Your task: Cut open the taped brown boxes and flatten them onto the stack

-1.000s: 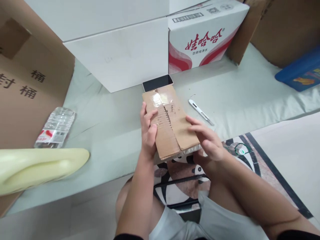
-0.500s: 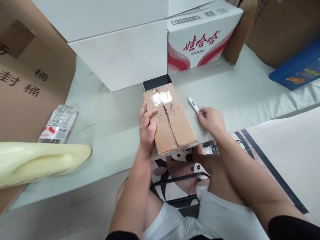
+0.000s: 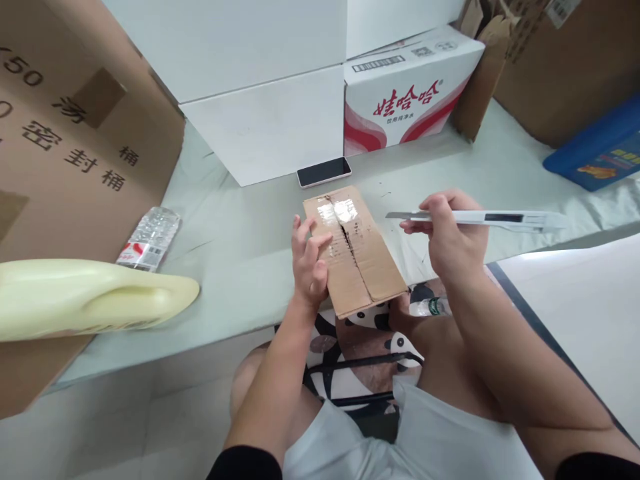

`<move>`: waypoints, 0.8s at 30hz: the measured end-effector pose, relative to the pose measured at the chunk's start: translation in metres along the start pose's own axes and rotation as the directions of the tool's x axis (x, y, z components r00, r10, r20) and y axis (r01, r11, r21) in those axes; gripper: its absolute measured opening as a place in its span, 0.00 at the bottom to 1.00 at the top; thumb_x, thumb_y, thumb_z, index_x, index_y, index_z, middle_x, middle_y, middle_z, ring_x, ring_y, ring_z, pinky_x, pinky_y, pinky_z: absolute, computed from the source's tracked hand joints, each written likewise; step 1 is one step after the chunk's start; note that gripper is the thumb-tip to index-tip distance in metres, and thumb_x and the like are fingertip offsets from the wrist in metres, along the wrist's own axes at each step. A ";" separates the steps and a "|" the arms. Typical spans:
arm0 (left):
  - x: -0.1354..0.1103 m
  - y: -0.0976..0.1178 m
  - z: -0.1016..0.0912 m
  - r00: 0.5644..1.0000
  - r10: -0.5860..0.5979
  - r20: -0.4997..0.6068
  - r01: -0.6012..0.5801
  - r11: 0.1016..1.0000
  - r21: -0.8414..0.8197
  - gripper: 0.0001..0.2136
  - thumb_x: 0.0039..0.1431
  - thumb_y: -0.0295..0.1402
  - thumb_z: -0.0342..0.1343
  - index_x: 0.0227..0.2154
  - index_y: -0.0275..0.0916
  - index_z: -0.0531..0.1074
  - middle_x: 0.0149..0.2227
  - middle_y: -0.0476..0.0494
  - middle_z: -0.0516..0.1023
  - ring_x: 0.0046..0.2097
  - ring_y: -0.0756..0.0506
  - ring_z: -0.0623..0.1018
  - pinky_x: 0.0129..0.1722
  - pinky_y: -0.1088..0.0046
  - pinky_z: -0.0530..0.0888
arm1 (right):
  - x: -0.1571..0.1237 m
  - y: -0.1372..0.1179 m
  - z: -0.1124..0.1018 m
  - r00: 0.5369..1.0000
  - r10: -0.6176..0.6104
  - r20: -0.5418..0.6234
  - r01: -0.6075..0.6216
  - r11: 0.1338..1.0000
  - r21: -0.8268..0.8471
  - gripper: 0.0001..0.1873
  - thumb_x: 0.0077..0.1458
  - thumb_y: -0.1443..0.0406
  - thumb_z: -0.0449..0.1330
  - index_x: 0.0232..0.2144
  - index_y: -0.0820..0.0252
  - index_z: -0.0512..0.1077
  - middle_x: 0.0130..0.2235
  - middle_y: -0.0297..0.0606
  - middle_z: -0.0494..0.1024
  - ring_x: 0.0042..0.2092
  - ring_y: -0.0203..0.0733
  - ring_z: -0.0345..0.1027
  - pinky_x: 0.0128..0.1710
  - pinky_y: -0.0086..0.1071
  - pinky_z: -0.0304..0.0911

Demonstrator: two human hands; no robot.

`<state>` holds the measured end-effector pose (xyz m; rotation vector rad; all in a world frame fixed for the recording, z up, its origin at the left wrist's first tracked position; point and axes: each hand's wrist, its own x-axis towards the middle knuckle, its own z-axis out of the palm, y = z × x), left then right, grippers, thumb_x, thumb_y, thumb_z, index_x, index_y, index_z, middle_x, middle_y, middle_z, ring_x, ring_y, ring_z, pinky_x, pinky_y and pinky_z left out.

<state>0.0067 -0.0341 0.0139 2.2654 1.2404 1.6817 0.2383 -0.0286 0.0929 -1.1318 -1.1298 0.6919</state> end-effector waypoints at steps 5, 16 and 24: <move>0.010 0.014 0.003 0.998 0.058 -0.012 -0.059 0.998 -0.028 0.20 0.70 0.49 0.38 0.45 0.42 0.70 0.54 0.37 0.79 0.66 0.33 0.71 0.66 0.43 0.66 | 0.003 -0.031 0.025 0.958 -0.077 0.275 0.139 0.968 -0.211 0.23 0.65 0.45 0.57 0.37 0.57 0.79 0.28 0.35 0.79 0.28 0.37 0.77 0.28 0.30 0.71; 0.010 0.010 -0.003 0.998 0.069 -0.001 -0.069 0.998 0.010 0.27 0.71 0.51 0.36 0.52 0.40 0.75 0.54 0.36 0.81 0.61 0.36 0.75 0.64 0.53 0.69 | 0.007 -0.034 0.053 0.860 0.104 0.499 0.241 0.780 -0.577 0.17 0.59 0.60 0.57 0.47 0.54 0.80 0.33 0.37 0.84 0.30 0.44 0.77 0.32 0.34 0.68; 0.008 0.010 0.005 0.997 0.049 -0.064 -0.051 0.998 -0.031 0.25 0.70 0.50 0.36 0.48 0.42 0.75 0.51 0.37 0.81 0.61 0.35 0.75 0.62 0.51 0.72 | 0.005 -0.034 0.053 0.853 0.011 0.521 0.355 0.720 -0.596 0.19 0.57 0.59 0.55 0.44 0.56 0.82 0.30 0.39 0.83 0.27 0.43 0.74 0.30 0.33 0.65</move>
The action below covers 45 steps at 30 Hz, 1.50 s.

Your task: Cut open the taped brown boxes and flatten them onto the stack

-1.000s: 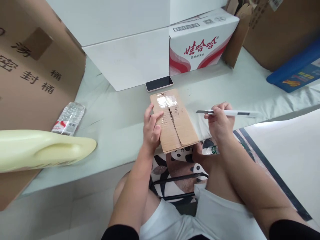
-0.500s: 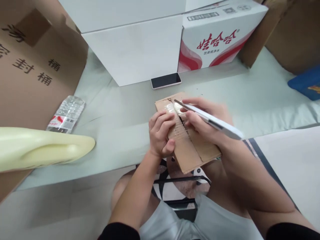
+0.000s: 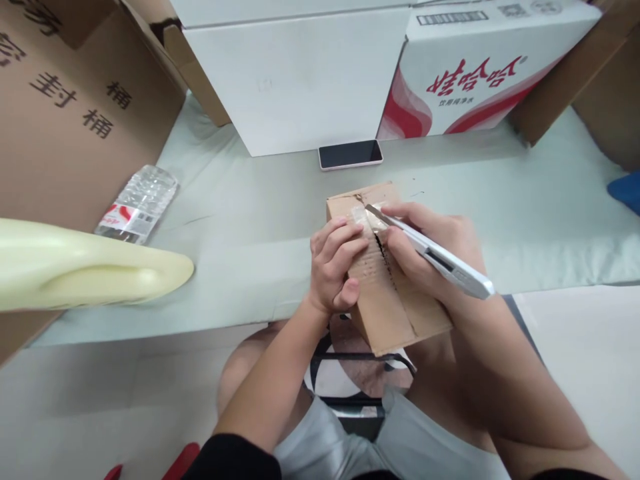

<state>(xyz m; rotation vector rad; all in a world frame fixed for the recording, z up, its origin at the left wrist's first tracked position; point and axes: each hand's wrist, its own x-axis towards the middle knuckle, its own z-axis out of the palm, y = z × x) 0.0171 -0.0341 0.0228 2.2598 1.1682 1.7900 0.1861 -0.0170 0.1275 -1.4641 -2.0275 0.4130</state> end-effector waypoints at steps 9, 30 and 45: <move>-0.002 -0.003 0.001 1.000 -0.007 0.023 0.006 0.998 0.059 0.27 0.69 0.51 0.33 0.47 0.43 0.75 0.50 0.38 0.82 0.60 0.36 0.76 0.62 0.50 0.72 | -0.001 0.002 -0.001 0.998 -0.057 -0.009 0.057 0.998 0.025 0.16 0.54 0.61 0.56 0.40 0.54 0.81 0.26 0.35 0.81 0.24 0.39 0.70 0.29 0.30 0.64; -0.003 -0.002 0.003 1.000 -0.012 -0.002 0.012 1.000 0.003 0.24 0.69 0.48 0.35 0.49 0.44 0.75 0.51 0.39 0.80 0.60 0.34 0.75 0.62 0.49 0.71 | -0.007 0.002 -0.001 0.999 -0.038 -0.013 0.039 0.997 0.070 0.13 0.51 0.63 0.57 0.38 0.54 0.79 0.24 0.32 0.77 0.23 0.37 0.67 0.28 0.30 0.63; -0.005 -0.004 0.004 1.000 -0.019 -0.006 0.019 1.000 0.015 0.26 0.69 0.50 0.34 0.50 0.45 0.74 0.52 0.40 0.80 0.61 0.35 0.75 0.63 0.49 0.71 | -0.007 0.005 0.002 1.000 -0.010 -0.028 0.012 0.998 0.063 0.16 0.58 0.59 0.58 0.45 0.54 0.80 0.32 0.37 0.84 0.29 0.42 0.75 0.32 0.32 0.67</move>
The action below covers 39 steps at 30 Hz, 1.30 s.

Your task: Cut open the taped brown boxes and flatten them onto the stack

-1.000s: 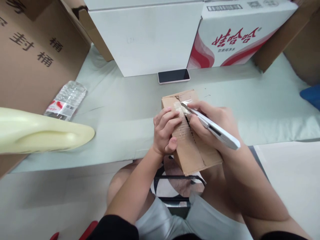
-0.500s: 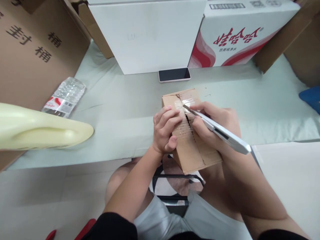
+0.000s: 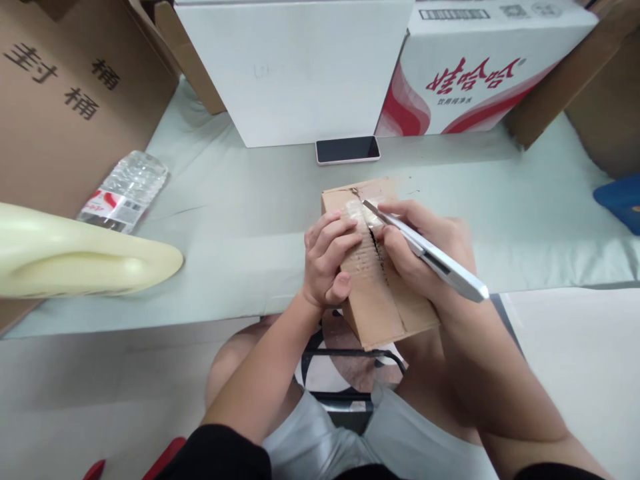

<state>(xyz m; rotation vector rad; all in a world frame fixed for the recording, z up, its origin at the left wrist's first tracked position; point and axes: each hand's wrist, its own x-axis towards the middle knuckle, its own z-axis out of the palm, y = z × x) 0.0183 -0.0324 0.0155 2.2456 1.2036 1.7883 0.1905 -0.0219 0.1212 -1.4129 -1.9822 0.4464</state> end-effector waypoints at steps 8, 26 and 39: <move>0.001 0.002 -0.001 1.000 0.015 -0.009 -0.015 1.000 -0.003 0.25 0.69 0.48 0.35 0.49 0.44 0.74 0.51 0.40 0.81 0.61 0.35 0.75 0.62 0.49 0.71 | -0.001 0.001 -0.001 0.999 -0.037 -0.008 0.037 0.998 -0.048 0.15 0.56 0.60 0.58 0.42 0.55 0.81 0.29 0.36 0.82 0.25 0.40 0.72 0.30 0.31 0.65; 0.001 0.003 0.000 0.999 0.032 -0.041 -0.032 0.999 0.006 0.24 0.69 0.47 0.35 0.47 0.41 0.75 0.50 0.39 0.82 0.60 0.35 0.76 0.62 0.52 0.73 | 0.000 -0.002 -0.001 0.997 -0.077 0.016 0.078 0.992 -0.100 0.16 0.54 0.62 0.57 0.41 0.57 0.81 0.26 0.36 0.80 0.25 0.39 0.71 0.30 0.31 0.65; 0.002 0.004 0.000 0.999 0.020 -0.046 -0.020 1.000 -0.018 0.25 0.70 0.46 0.36 0.46 0.41 0.76 0.50 0.38 0.81 0.61 0.35 0.76 0.61 0.52 0.72 | 0.004 0.000 0.000 0.998 -0.046 0.051 0.049 0.997 -0.064 0.16 0.54 0.62 0.55 0.40 0.57 0.80 0.29 0.37 0.82 0.27 0.42 0.74 0.31 0.33 0.66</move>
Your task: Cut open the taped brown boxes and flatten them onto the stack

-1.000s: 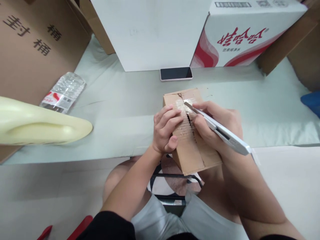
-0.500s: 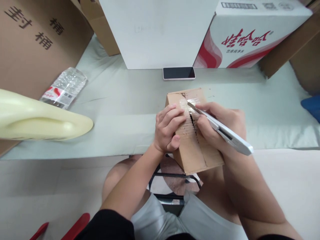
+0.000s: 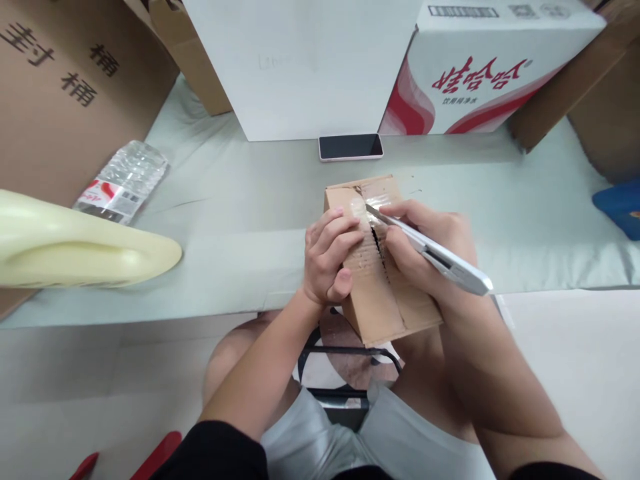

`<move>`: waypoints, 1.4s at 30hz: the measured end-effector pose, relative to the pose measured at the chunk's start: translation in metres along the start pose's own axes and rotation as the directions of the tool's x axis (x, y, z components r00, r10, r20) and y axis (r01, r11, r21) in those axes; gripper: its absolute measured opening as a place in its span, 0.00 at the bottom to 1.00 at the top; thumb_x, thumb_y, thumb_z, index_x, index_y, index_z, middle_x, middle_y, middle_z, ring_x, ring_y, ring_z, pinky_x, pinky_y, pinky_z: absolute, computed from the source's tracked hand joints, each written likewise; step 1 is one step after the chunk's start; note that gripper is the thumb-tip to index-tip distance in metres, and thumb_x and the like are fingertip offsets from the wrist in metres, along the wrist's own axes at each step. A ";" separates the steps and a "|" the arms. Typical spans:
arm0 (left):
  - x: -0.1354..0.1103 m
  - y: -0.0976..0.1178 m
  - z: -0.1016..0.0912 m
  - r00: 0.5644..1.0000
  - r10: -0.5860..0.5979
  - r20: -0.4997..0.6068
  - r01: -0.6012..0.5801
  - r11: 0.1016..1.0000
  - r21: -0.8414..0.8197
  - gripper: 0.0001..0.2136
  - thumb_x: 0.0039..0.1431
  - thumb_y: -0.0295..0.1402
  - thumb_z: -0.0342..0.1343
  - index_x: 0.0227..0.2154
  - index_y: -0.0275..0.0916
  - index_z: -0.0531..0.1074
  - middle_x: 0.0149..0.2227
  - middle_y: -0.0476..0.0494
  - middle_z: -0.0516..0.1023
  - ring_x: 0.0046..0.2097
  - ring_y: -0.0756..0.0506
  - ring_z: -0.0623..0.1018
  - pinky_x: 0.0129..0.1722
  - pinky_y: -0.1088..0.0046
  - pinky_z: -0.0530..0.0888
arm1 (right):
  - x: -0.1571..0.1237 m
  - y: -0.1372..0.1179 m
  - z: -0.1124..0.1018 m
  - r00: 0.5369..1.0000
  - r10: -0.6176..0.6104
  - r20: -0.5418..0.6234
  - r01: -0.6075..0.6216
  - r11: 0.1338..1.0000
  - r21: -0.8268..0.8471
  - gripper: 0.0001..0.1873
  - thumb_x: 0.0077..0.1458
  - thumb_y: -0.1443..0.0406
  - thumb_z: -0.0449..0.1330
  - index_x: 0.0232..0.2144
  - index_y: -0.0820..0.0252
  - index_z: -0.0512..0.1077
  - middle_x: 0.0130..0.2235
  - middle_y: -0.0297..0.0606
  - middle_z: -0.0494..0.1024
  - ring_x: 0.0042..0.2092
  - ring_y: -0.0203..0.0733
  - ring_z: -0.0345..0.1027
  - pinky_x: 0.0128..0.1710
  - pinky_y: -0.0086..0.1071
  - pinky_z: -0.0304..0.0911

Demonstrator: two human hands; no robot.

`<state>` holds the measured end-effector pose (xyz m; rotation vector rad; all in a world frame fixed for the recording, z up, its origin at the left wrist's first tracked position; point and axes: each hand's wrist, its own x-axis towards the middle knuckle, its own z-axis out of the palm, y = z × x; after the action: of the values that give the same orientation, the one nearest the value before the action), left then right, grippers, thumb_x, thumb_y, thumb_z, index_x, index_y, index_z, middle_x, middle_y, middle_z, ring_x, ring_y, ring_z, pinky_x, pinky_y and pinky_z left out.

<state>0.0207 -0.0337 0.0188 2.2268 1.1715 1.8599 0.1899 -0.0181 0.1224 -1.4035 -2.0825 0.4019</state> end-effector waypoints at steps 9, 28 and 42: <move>-0.001 -0.001 0.000 1.000 0.002 0.007 -0.002 1.000 0.005 0.24 0.70 0.46 0.36 0.47 0.41 0.76 0.50 0.38 0.82 0.60 0.36 0.76 0.61 0.51 0.72 | 0.001 -0.002 -0.001 0.999 0.029 0.018 -0.030 0.999 0.022 0.17 0.53 0.62 0.55 0.40 0.57 0.82 0.28 0.37 0.82 0.28 0.41 0.74 0.31 0.32 0.66; 0.001 0.000 0.000 1.000 0.005 0.007 -0.005 1.000 0.001 0.24 0.69 0.46 0.36 0.47 0.41 0.75 0.50 0.38 0.81 0.60 0.35 0.75 0.62 0.52 0.72 | -0.004 -0.005 -0.005 0.999 0.011 -0.039 -0.007 0.993 0.121 0.15 0.51 0.65 0.55 0.33 0.60 0.82 0.20 0.34 0.75 0.21 0.34 0.65 0.26 0.29 0.61; -0.001 0.000 -0.003 1.000 -0.014 0.020 0.014 1.000 -0.006 0.24 0.69 0.46 0.37 0.50 0.41 0.76 0.53 0.38 0.81 0.62 0.35 0.74 0.65 0.51 0.69 | -0.009 -0.010 -0.009 0.999 -0.006 -0.040 0.007 1.000 0.006 0.15 0.54 0.63 0.55 0.36 0.56 0.83 0.23 0.35 0.78 0.23 0.37 0.69 0.27 0.31 0.63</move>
<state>0.0183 -0.0355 0.0185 2.2225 1.1731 1.8299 0.1912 -0.0311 0.1323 -1.3900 -2.0519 0.3741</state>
